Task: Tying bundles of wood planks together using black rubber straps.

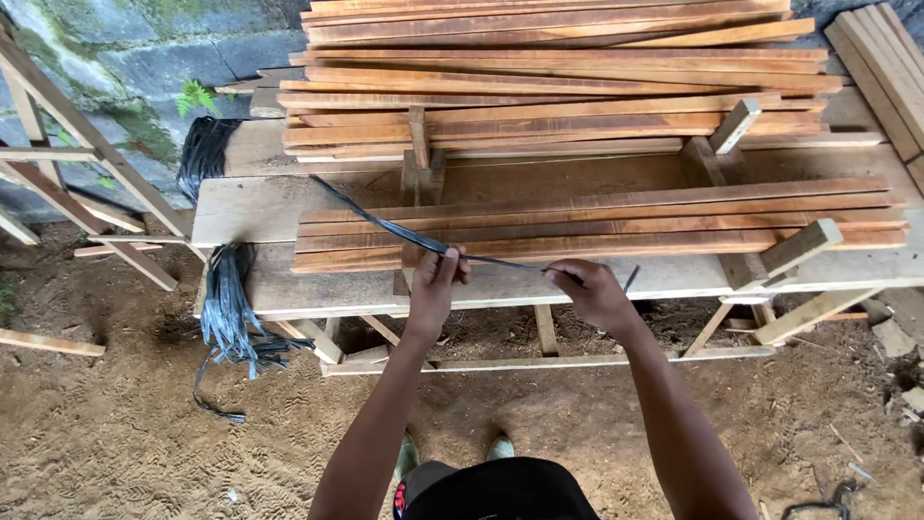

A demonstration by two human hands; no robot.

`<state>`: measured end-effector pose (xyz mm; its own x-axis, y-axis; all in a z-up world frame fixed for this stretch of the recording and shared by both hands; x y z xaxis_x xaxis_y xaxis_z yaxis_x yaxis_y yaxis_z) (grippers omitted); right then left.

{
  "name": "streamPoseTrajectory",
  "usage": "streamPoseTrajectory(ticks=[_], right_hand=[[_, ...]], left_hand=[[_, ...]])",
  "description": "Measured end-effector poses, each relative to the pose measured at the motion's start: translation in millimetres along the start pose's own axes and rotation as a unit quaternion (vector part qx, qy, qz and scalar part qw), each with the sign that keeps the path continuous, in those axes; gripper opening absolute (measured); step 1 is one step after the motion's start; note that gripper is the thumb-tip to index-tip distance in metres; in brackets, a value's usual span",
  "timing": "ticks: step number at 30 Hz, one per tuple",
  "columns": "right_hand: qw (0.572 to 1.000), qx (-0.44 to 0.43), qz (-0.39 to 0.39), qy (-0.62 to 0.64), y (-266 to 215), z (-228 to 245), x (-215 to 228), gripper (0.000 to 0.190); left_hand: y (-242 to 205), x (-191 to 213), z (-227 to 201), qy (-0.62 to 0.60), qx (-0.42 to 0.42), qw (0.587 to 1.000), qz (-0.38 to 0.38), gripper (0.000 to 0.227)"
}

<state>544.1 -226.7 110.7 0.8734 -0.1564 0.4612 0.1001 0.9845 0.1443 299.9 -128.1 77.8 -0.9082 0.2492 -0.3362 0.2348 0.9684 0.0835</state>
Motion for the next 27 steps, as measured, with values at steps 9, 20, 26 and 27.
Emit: streamPoseTrajectory(ticks=[9, 20, 26, 27], right_hand=[[0.995, 0.014, -0.056, -0.083, -18, -40, 41, 0.015], [0.939, 0.126, -0.153, -0.28, -2, -22, 34, 0.021], [0.876, 0.349, -0.142, -0.301, 19, 69, 18, 0.052], [0.863, 0.385, -0.134, -0.298, 22, 86, 17, 0.059]], left_hand=[[-14, 6, -22, 0.06, 0.011, 0.997, -0.048, 0.028], [22, -16, -38, 0.368, -0.166, 0.913, 0.054, 0.024], [44, -50, -34, 0.536, -0.17, 0.813, 0.154, 0.029], [43, -52, -38, 0.553, -0.168, 0.798, 0.169, 0.034]])
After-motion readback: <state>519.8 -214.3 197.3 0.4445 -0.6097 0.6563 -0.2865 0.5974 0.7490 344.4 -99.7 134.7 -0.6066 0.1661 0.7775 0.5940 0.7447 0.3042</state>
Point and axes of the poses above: each hand's wrist, its own y-axis towards the middle knuckle, its own x-axis out of the back of the hand, z = x × y, the point moved 1 cm from there along y, towards the middle knuckle, and after that the axes turned 3 degrees about y, right-handed, at the moved point
